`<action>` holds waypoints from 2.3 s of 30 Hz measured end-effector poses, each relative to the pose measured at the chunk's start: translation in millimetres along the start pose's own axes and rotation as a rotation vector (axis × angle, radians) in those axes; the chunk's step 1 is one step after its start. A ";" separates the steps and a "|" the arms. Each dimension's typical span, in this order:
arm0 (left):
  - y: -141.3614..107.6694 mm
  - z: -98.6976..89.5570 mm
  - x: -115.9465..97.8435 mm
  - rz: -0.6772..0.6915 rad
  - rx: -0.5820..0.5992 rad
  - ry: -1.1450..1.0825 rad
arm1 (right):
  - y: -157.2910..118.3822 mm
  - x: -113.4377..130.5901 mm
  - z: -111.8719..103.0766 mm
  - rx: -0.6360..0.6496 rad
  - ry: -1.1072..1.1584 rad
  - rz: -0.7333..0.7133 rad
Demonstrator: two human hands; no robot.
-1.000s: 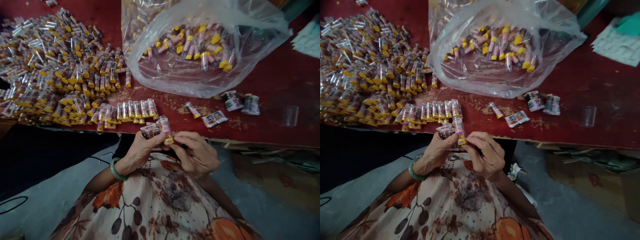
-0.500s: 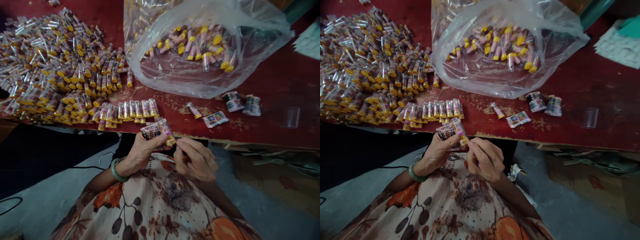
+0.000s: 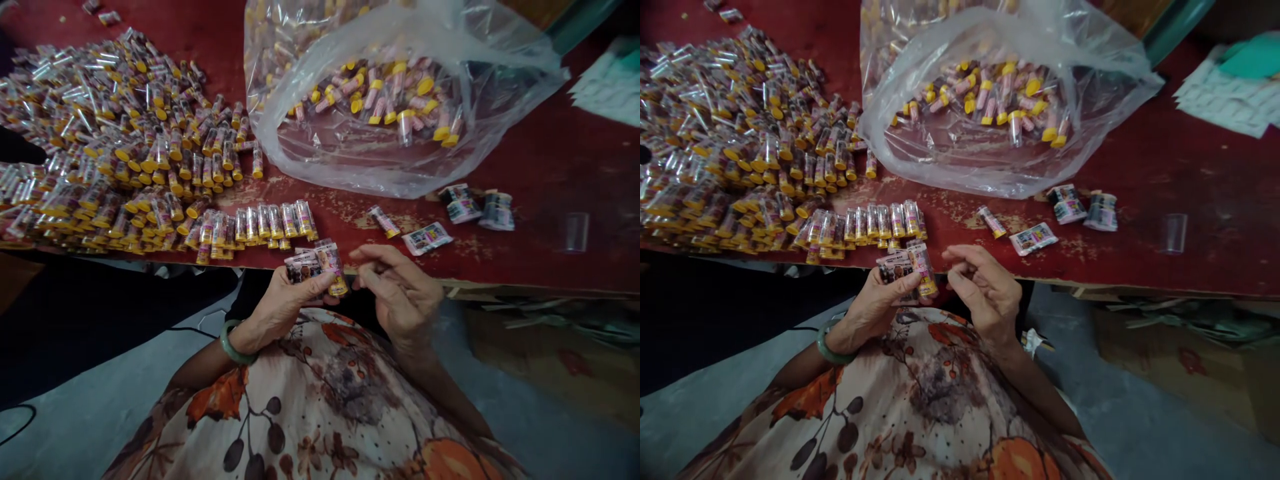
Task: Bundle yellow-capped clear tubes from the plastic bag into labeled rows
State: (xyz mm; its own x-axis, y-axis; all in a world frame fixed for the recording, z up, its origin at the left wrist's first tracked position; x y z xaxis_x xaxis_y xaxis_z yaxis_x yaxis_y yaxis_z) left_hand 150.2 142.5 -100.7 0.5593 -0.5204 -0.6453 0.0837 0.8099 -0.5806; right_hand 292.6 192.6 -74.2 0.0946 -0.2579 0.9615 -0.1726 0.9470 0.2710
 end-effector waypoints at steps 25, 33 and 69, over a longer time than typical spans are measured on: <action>-0.1 -0.8 0.6 -0.012 0.051 0.032 | 5.2 -15.4 26.6 0.154 0.051 0.050; 8.9 -10.3 3.9 0.031 -0.005 0.133 | -1.8 -23.9 26.0 0.049 0.050 0.206; 27.0 -18.1 -18.1 0.003 -0.064 0.089 | 55.9 -5.1 1.5 0.465 -0.261 -0.291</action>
State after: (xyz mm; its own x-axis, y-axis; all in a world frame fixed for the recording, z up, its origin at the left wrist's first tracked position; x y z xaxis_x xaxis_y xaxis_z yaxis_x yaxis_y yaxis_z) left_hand 127.4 168.9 -113.7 0.4840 -0.5423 -0.6868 0.0278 0.7940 -0.6073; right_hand 281.0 246.5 -63.9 -0.0316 -0.5879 0.8083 -0.5914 0.6630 0.4591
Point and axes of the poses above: each hand's wrist, its own y-axis towards the middle knuckle, its own z-axis out of the palm, x = y × z, the point moved 7 cm from there along y, towards the middle knuckle, and after that the axes turned 6 degrees about -z, right-handed, at the moved point
